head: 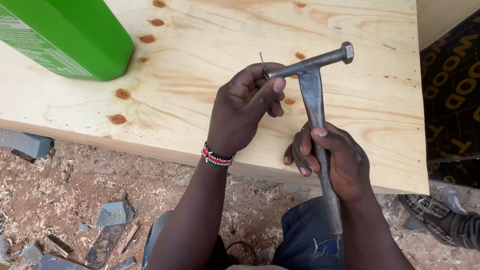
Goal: Hammering nails into a plywood sheet and sawing it to size
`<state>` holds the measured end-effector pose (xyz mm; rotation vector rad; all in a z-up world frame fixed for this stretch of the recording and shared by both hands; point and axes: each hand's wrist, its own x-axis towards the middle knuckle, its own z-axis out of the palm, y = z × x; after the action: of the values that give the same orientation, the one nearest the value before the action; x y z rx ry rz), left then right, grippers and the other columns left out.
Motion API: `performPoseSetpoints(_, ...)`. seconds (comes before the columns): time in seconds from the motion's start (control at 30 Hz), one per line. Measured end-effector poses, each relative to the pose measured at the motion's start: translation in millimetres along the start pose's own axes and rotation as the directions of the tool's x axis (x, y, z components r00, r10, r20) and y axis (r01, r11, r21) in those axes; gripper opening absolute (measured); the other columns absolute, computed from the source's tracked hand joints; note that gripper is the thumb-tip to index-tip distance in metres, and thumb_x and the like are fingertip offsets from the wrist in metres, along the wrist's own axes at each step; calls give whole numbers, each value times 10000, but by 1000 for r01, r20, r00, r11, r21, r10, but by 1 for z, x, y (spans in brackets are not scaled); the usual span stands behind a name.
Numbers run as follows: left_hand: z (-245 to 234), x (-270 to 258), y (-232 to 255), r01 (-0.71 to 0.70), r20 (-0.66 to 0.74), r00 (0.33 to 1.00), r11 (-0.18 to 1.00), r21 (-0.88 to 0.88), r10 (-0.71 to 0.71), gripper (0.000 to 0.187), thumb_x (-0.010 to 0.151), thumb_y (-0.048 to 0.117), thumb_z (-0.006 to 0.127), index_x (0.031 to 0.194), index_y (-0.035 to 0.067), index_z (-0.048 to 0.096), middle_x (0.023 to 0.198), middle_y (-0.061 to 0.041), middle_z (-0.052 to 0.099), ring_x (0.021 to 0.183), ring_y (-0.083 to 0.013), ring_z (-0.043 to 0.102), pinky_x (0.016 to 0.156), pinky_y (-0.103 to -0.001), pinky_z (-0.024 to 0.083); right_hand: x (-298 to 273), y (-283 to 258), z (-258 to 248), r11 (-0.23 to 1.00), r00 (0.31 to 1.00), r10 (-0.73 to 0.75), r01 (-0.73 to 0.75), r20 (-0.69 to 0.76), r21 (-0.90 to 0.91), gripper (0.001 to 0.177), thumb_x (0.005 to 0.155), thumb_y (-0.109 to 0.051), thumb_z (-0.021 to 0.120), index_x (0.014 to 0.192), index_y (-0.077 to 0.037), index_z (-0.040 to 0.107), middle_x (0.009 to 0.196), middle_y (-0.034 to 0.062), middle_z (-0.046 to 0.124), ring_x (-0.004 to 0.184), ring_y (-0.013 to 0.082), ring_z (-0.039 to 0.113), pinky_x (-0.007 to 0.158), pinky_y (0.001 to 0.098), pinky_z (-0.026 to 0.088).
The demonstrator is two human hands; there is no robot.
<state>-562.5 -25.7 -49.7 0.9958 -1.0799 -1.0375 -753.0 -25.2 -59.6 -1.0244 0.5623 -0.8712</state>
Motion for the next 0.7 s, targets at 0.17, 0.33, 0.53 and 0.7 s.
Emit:
performPoseSetpoints(0.17, -10, 4, 8, 7, 86, 996, 985, -172, 8, 350, 1035, 219, 586, 1326, 30, 634, 903, -62, 642, 742, -162, 666, 739, -281, 598, 8, -5, -2, 998, 997, 65, -65, 35, -3, 347, 977, -265, 503, 737, -28, 587, 463, 54, 396, 430, 188, 471, 684, 421, 546)
performPoseSetpoints(0.33, -13, 8, -1, 27, 60, 998, 960, -278, -11, 349, 1012, 224, 628, 1272, -2, 687, 831, -116, 643, 669, -187, 613, 652, -277, 538, 10, -8, -10, 977, 976, 122, -151, 182, 153, 348, 967, -263, 495, 741, -21, 602, 452, 56, 387, 420, 175, 416, 666, 407, 503)
performPoseSetpoints(0.53, -7, 20, -34, 17, 29, 1000, 844, -535, -2, 313, 1040, 205, 638, 1259, -13, 687, 791, -148, 664, 652, -180, 708, 668, -302, 635, 16, 1, -19, 976, 972, 22, -71, 233, 206, 409, 995, -306, 463, 777, 18, 585, 405, 27, 355, 369, 172, 521, 583, 491, 591)
performPoseSetpoints(0.7, -20, 30, -36, -18, -192, 979, 894, -447, -75, 304, 1028, 208, 618, 1191, -38, 692, 720, -100, 633, 577, -140, 667, 573, -267, 603, 20, -3, -18, 965, 978, 78, -123, 196, 231, 395, 993, -299, 464, 793, 17, 592, 416, 17, 370, 356, 160, 488, 603, 495, 583)
